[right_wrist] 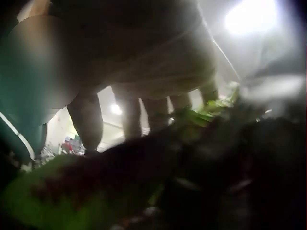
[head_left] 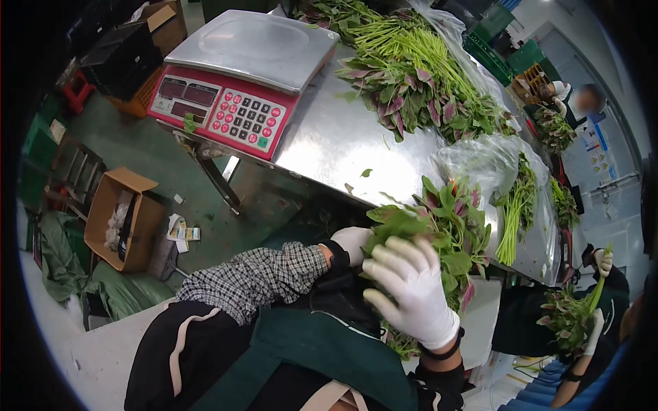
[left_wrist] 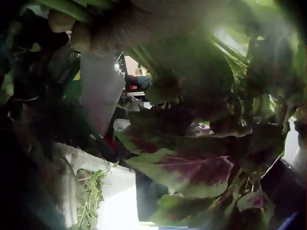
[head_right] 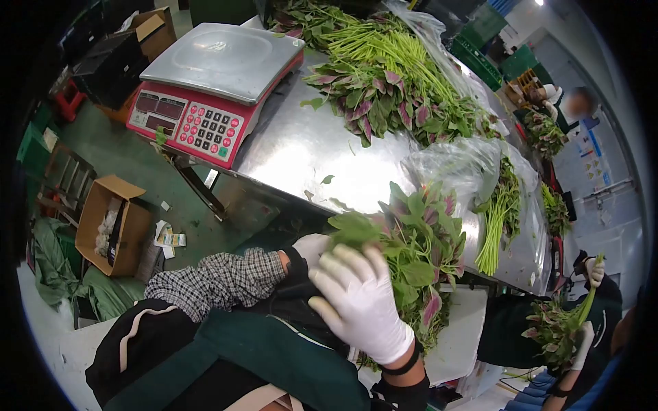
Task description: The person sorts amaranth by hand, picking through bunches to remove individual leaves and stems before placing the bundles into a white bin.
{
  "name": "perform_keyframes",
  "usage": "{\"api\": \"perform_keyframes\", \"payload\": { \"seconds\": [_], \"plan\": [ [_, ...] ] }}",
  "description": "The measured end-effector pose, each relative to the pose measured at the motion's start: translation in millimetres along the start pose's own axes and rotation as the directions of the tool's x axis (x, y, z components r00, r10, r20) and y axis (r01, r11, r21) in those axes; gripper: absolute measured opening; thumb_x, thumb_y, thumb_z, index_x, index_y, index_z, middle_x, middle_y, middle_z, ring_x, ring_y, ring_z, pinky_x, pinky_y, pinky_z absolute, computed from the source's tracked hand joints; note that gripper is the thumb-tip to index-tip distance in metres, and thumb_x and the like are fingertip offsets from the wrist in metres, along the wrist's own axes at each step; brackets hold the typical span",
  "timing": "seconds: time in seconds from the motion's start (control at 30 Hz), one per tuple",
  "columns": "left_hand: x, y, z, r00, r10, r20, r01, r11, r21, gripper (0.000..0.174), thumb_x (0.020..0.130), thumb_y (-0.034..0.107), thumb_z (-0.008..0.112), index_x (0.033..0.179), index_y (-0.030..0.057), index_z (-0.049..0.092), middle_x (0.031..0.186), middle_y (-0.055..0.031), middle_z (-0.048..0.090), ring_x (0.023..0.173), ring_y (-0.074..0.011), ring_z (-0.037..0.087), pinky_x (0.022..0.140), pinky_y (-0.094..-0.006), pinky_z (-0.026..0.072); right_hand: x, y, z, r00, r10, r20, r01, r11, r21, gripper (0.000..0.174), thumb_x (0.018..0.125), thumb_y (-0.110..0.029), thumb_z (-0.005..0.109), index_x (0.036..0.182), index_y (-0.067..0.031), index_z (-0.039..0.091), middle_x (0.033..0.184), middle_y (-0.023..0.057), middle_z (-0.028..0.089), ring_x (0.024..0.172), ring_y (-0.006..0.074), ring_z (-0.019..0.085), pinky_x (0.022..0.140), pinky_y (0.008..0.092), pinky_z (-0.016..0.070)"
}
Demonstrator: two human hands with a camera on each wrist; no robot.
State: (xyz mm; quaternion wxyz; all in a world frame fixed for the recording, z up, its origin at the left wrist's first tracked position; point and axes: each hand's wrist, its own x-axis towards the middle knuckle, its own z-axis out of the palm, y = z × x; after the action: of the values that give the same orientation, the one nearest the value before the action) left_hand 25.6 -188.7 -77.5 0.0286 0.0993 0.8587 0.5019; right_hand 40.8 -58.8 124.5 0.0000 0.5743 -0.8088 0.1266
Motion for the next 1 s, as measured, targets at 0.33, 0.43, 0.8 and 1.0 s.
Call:
{"api": "perform_keyframes", "payload": {
  "seconds": [0.33,0.43,0.8,1.0],
  "plan": [
    [0.9,11.8,-10.3,0.968,-0.22,0.119,0.202,0.969,0.142,0.021,0.078,0.019,0.057,0.089,0.0013,0.06,0.086,-0.02,0.063,0.083,-0.0369,0.06,0.072,-0.0424,0.0487,-35.2,43.2,-2.2,0.909,0.399,-0.119,-0.416,0.868,-0.272,0.081,0.062,-0.03,0.077,0.131,-0.0057,0.042,0.129,0.0162,0.042,0.125,0.0344,0.033,0.107,0.0523,0.0158],
    [-0.4,13.0,-11.1,0.967,-0.237,0.097,0.228,0.969,0.094,0.021,0.076,0.018,0.057,0.088,0.0017,0.061,0.085,-0.0207,0.063,0.084,-0.0373,0.061,0.073,-0.0428,0.0483,-38.1,47.6,-2.5,0.903,0.413,-0.119,-0.43,0.863,-0.265,0.08,0.063,-0.031,0.076,0.13,-0.006,0.042,0.129,0.0161,0.042,0.124,0.0343,0.033,0.107,0.0519,0.0164],
    [-1.3,13.2,-11.6,0.966,-0.247,0.074,0.242,0.968,0.066,0.019,0.072,0.014,0.058,0.086,0.0024,0.063,0.083,-0.021,0.063,0.085,-0.0368,0.061,0.074,-0.0427,0.0482,-46.8,55.0,-7.8,0.888,0.442,-0.125,-0.459,0.862,-0.217,0.072,0.068,-0.03,0.074,0.129,-0.0066,0.044,0.128,0.016,0.043,0.123,0.0342,0.036,0.106,0.0515,0.0177],
    [-0.9,14.2,-12.8,0.962,-0.255,0.094,0.252,0.966,0.052,0.02,0.073,0.014,0.058,0.088,0.0016,0.063,0.085,-0.0212,0.063,0.085,-0.0367,0.061,0.074,-0.0423,0.0477,-48.5,60.8,-7.0,0.893,0.409,-0.19,-0.436,0.89,-0.136,0.054,0.078,-0.024,0.065,0.125,-0.0051,0.047,0.125,0.017,0.046,0.12,0.0344,0.04,0.105,0.0493,0.0221]
  ]
}}
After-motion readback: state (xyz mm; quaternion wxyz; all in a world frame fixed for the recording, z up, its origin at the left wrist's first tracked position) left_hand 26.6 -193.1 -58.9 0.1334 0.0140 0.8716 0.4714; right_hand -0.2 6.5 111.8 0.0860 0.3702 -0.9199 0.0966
